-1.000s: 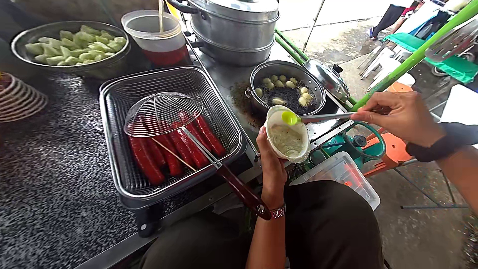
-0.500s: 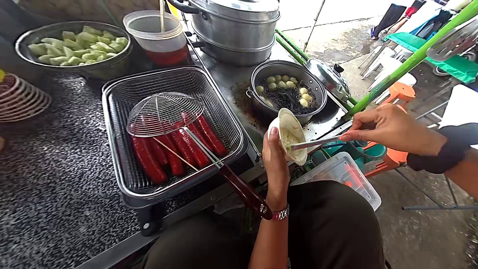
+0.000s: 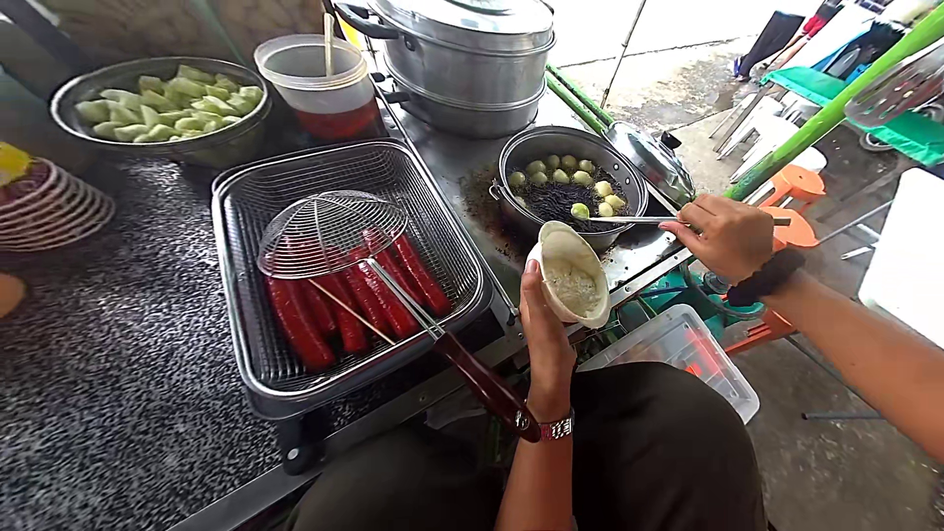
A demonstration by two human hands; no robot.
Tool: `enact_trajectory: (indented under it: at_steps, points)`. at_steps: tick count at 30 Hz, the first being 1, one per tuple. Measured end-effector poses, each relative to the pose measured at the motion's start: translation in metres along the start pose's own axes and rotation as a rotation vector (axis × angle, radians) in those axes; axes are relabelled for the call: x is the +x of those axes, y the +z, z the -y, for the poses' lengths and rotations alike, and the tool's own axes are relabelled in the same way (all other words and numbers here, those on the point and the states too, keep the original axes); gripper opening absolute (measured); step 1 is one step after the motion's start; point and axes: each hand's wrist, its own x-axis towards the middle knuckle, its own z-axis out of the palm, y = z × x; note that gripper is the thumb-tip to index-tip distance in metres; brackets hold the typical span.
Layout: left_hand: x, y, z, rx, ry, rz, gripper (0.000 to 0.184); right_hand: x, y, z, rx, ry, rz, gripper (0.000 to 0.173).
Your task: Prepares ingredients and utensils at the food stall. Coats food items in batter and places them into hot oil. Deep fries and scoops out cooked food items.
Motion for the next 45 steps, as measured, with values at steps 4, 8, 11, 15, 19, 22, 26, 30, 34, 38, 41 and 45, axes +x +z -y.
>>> enact_trajectory:
  at_steps: [4, 8, 11, 15, 19, 22, 26, 30, 34, 38, 41, 45]
  points:
    - [-0.002, 0.001, 0.000, 0.012, -0.001, -0.001, 0.052, -0.002, 0.007, -0.002, -0.138, -0.164, -0.091, 0.032]
    - [-0.002, 0.001, -0.002, -0.001, -0.018, -0.001, 0.053, -0.001, -0.006, -0.001, 0.034, -0.035, -0.049, 0.035]
    - [-0.003, 0.000, -0.004, -0.016, -0.021, 0.002, 0.050, 0.004, -0.038, -0.003, 0.359, 0.006, -0.046, 0.038]
    - [-0.004, 0.001, -0.006, -0.014, -0.057, -0.006, 0.051, 0.005, -0.072, 0.002, 0.312, -0.380, -0.044, 0.043]
    - [-0.005, 0.003, -0.004, -0.010, -0.042, 0.003, 0.052, 0.004, -0.081, 0.016, 0.145, -0.517, 0.021, 0.045]
    - [-0.003, -0.001, -0.002, 0.027, 0.020, 0.025, 0.054, -0.001, -0.076, 0.026, 0.272, -0.363, 0.090, 0.044]
    - [-0.002, 0.000, 0.002, 0.130, 0.072, 0.004, 0.053, -0.012, -0.071, 0.032, 0.983, 0.331, 0.439, 0.029]
    - [0.000, -0.001, 0.007, 0.117, 0.054, 0.000, 0.053, -0.004, -0.056, 0.019, 1.272, 0.860, 0.573, 0.030]
    - [-0.001, 0.001, 0.008, 0.076, 0.006, -0.015, 0.052, 0.008, -0.019, -0.001, 0.651, 0.636, 0.337, 0.034]
    - [0.000, -0.001, 0.005, 0.065, 0.010, -0.018, 0.051, 0.002, 0.002, 0.003, 0.129, 0.150, 0.083, 0.039]
    - [0.001, -0.001, 0.005, 0.060, 0.012, -0.012, 0.051, 0.000, 0.012, 0.002, -0.053, -0.108, -0.100, 0.037]
    - [0.000, 0.000, 0.005, 0.049, 0.006, -0.011, 0.052, -0.001, 0.014, 0.000, -0.110, -0.175, -0.142, 0.032]
